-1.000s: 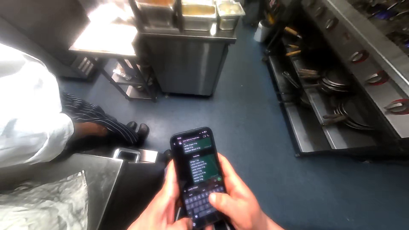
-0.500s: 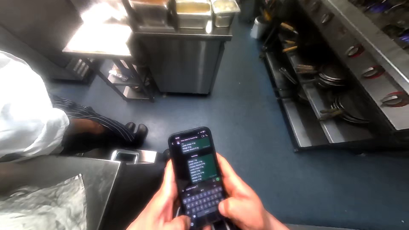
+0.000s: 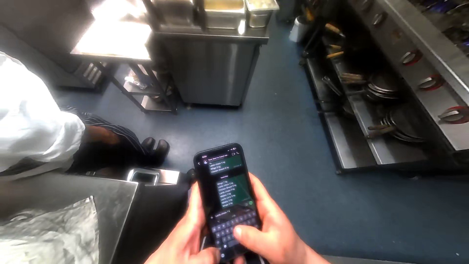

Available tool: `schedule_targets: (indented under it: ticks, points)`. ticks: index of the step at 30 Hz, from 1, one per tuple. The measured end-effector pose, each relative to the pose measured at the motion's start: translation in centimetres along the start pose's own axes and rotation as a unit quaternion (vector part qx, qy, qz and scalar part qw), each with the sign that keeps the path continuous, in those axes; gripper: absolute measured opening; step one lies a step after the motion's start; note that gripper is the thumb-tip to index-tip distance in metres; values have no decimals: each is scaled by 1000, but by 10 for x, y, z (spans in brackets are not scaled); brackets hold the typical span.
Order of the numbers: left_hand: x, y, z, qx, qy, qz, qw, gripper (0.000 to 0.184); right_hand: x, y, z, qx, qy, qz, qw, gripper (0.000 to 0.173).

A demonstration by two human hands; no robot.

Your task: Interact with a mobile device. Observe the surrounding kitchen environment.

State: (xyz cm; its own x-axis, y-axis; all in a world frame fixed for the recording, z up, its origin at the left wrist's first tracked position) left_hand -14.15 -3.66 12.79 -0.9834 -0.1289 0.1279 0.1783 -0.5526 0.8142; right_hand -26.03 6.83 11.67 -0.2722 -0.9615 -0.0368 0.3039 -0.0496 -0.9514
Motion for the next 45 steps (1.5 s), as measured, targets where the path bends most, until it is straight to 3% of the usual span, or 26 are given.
schedule_targets:
  ticks: [5, 13, 29, 33, 36, 38, 39, 41, 43, 45]
  points:
    - [-1, -1, -2, -20, 10, 17, 1000, 111, -1, 2, -4, 102, -128, -33, 986, 99]
    - [-1, 2, 0, -52, -1, 18, 999, 105, -2, 0, -3, 104, -154, -43, 982, 102]
    - [3, 2, -3, -67, 3, 14, 998, 102, -1, 2, -4, 89, -116, -43, 988, 100]
    - [4, 4, -6, -65, 5, 0, 998, 84, 3, 5, -6, 98, -79, -35, 991, 91]
    - [5, 2, -22, -73, 90, -11, 993, 58, 6, 7, -10, 118, -58, -23, 991, 90]
    - [4, 0, -35, -54, 267, 5, 962, 32, 8, 8, -13, 116, -57, -19, 991, 91]
    - [4, 0, -38, -27, 344, 11, 938, 29, 10, 9, -13, 116, -61, -20, 991, 90]
    - [4, -1, -38, -7, 405, 22, 914, 37, 10, 8, -12, 111, -59, -15, 992, 90]
    - [4, -6, -34, -35, 329, 35, 943, 46, 10, 7, -10, 101, -48, -14, 994, 89]
    - [7, -7, -23, -83, 192, 28, 978, 76, 11, 7, -8, 78, -43, -18, 996, 90]
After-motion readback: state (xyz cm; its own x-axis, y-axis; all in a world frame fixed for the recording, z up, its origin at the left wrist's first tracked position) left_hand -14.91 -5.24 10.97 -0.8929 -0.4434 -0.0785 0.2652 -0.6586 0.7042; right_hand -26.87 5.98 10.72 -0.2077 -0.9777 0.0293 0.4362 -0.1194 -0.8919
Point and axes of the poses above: each hand's wrist, its own x-axis towards the middle knuckle, its own z-axis out of the palm, y = z × x, the point moved 5 cm from there along x, towards the middle knuckle, and after that the axes turned 12 degrees about -x, right-handed, at the moved point
